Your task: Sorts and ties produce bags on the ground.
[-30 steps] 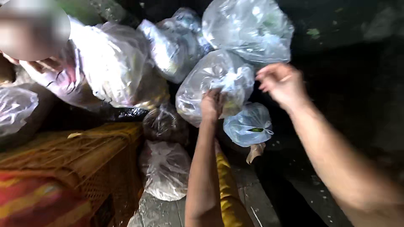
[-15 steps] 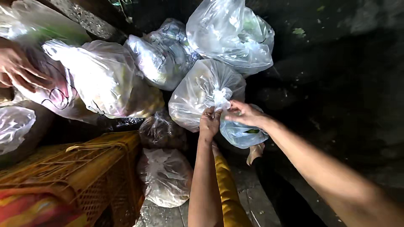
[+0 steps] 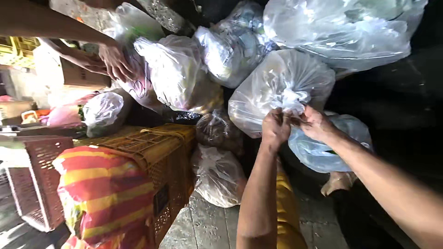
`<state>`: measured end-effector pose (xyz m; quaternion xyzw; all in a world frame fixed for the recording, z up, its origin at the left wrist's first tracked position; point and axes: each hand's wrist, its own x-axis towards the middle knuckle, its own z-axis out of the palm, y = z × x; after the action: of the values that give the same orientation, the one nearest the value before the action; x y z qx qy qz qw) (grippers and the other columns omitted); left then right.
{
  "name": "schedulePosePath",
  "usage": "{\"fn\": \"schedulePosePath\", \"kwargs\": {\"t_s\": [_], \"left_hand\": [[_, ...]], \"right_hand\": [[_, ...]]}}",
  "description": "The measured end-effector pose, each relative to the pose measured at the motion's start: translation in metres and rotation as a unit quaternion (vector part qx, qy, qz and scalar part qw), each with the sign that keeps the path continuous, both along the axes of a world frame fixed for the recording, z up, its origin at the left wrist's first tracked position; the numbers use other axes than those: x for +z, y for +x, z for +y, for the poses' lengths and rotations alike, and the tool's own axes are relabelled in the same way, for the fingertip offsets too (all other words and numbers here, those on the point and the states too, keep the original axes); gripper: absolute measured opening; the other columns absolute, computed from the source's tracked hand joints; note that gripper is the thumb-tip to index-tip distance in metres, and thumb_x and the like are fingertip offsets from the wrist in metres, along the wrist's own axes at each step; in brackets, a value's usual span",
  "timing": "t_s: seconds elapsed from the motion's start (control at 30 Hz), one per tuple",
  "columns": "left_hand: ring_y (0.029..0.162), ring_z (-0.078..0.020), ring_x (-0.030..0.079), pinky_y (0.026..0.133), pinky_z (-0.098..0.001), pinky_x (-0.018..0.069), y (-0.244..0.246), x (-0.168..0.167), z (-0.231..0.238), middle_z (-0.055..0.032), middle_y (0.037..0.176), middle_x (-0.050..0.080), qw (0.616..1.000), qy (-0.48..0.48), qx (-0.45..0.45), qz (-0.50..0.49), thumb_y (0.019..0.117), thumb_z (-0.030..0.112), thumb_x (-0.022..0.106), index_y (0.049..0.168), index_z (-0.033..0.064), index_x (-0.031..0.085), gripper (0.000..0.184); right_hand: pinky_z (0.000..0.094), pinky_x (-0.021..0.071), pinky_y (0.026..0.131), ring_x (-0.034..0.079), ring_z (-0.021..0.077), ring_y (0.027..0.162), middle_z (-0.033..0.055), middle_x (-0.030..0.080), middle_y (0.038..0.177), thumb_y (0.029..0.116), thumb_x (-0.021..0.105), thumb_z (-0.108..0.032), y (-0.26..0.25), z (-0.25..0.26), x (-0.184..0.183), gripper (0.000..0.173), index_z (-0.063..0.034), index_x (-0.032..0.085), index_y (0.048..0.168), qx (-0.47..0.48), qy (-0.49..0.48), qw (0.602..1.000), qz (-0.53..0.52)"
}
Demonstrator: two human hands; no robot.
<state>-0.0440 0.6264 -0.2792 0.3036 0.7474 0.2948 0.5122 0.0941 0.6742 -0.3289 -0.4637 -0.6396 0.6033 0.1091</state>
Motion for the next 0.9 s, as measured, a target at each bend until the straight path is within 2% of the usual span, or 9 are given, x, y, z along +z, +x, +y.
{"fn": "schedulePosePath", "kwargs": {"t_s": [0.2, 0.33, 0.37, 0.43, 0.53, 0.63, 0.73, 0.83, 0.9], "left_hand": [[0.085, -0.0204, 0.064, 0.082, -0.0406, 0.0534, 0.009, -0.001, 0.002, -0.0150, 0.095, 0.068, 0.998, -0.006, 0.056, 0.004, 0.1076, 0.013, 0.050, 0.112, -0.0046, 0.066, 0.024], [0.083, -0.0189, 0.063, 0.082, -0.0400, 0.0522, 0.003, -0.002, 0.007, -0.0137, 0.093, 0.067, 0.999, -0.018, 0.022, -0.015, 0.1084, 0.015, 0.049, 0.113, -0.0043, 0.065, 0.025], [0.085, -0.0197, 0.063, 0.083, -0.0402, 0.0518, -0.001, -0.003, 0.008, -0.0150, 0.094, 0.067, 1.000, -0.020, 0.001, -0.019, 0.1076, 0.014, 0.051, 0.116, -0.0051, 0.063, 0.025], [0.103, -0.0279, 0.067, 0.096, -0.0455, 0.0526, -0.015, -0.004, 0.008, -0.0221, 0.111, 0.069, 0.996, -0.038, -0.077, 0.008, 0.1023, 0.014, 0.061, 0.131, -0.0058, 0.057, 0.035], [0.130, -0.0380, 0.054, 0.109, -0.0579, 0.0413, -0.020, -0.005, 0.009, -0.0225, 0.137, 0.060, 0.976, -0.093, -0.164, 0.109, 0.0976, 0.025, 0.070, 0.140, 0.0005, 0.057, 0.051], [0.120, -0.0371, 0.061, 0.103, -0.0563, 0.0449, -0.005, -0.017, 0.005, -0.0198, 0.124, 0.068, 0.975, -0.034, -0.143, 0.167, 0.0977, 0.019, 0.068, 0.122, 0.0010, 0.072, 0.030], [0.116, -0.0352, 0.060, 0.102, -0.0529, 0.0457, -0.001, -0.023, -0.007, -0.0225, 0.118, 0.068, 0.994, 0.034, -0.055, 0.083, 0.0975, 0.006, 0.064, 0.115, -0.0043, 0.073, 0.022], [0.107, -0.0208, 0.061, 0.097, -0.0384, 0.0494, -0.009, -0.022, -0.008, -0.0173, 0.113, 0.067, 0.998, 0.053, 0.016, -0.039, 0.0989, 0.003, 0.060, 0.114, -0.0070, 0.069, 0.020], [0.091, -0.0076, 0.065, 0.086, -0.0281, 0.0549, -0.011, -0.020, -0.006, -0.0087, 0.102, 0.070, 0.993, 0.019, 0.046, -0.105, 0.1027, 0.005, 0.056, 0.119, -0.0051, 0.065, 0.021]], "right_hand": [[0.0640, 0.0477, 0.100, 0.065, 0.0489, 0.111, 0.0360, 0.065, 0.117, 0.0945, 0.071, -0.006, -0.025, -0.008, -0.001, 0.048, 0.0151, 0.051, 0.134, -0.073, 0.046, 0.994, -0.072], [0.0484, 0.0496, 0.099, 0.063, 0.0309, 0.110, 0.0228, 0.063, 0.119, 0.1015, 0.058, -0.007, -0.042, -0.002, 0.000, 0.039, 0.0039, 0.051, 0.138, -0.154, -0.046, 0.983, -0.085], [0.0551, 0.0492, 0.099, 0.064, 0.0383, 0.111, 0.0288, 0.064, 0.120, 0.0993, 0.061, -0.003, -0.042, 0.002, 0.001, 0.043, 0.0070, 0.050, 0.140, -0.148, -0.041, 0.983, -0.099], [0.0640, 0.0455, 0.102, 0.062, 0.0508, 0.117, 0.0372, 0.061, 0.125, 0.0975, 0.062, 0.002, -0.034, 0.011, 0.006, 0.049, 0.0121, 0.045, 0.142, -0.096, -0.019, 0.988, -0.119], [0.0593, 0.0475, 0.100, 0.064, 0.0458, 0.113, 0.0352, 0.064, 0.120, 0.1003, 0.059, -0.003, -0.017, 0.009, 0.010, 0.039, 0.0131, 0.052, 0.135, -0.064, 0.010, 0.994, -0.086], [0.0553, 0.0487, 0.099, 0.067, 0.0396, 0.109, 0.0318, 0.067, 0.114, 0.1016, 0.059, -0.006, -0.010, 0.008, 0.014, 0.031, 0.0121, 0.060, 0.127, -0.062, -0.002, 0.996, -0.059], [0.0481, 0.0517, 0.098, 0.067, 0.0306, 0.106, 0.0272, 0.068, 0.113, 0.1017, 0.060, -0.007, 0.001, 0.008, 0.012, 0.029, 0.0115, 0.061, 0.125, -0.042, -0.027, 0.999, -0.021], [0.0439, 0.0524, 0.100, 0.067, 0.0270, 0.110, 0.0246, 0.068, 0.118, 0.0972, 0.066, -0.008, 0.007, 0.008, 0.011, 0.035, 0.0093, 0.061, 0.127, 0.003, -0.083, 0.997, 0.003], [0.0404, 0.0527, 0.102, 0.067, 0.0230, 0.111, 0.0202, 0.069, 0.120, 0.0938, 0.073, -0.016, 0.007, 0.008, 0.004, 0.043, 0.0053, 0.061, 0.129, 0.010, -0.094, 0.995, 0.020]]}}
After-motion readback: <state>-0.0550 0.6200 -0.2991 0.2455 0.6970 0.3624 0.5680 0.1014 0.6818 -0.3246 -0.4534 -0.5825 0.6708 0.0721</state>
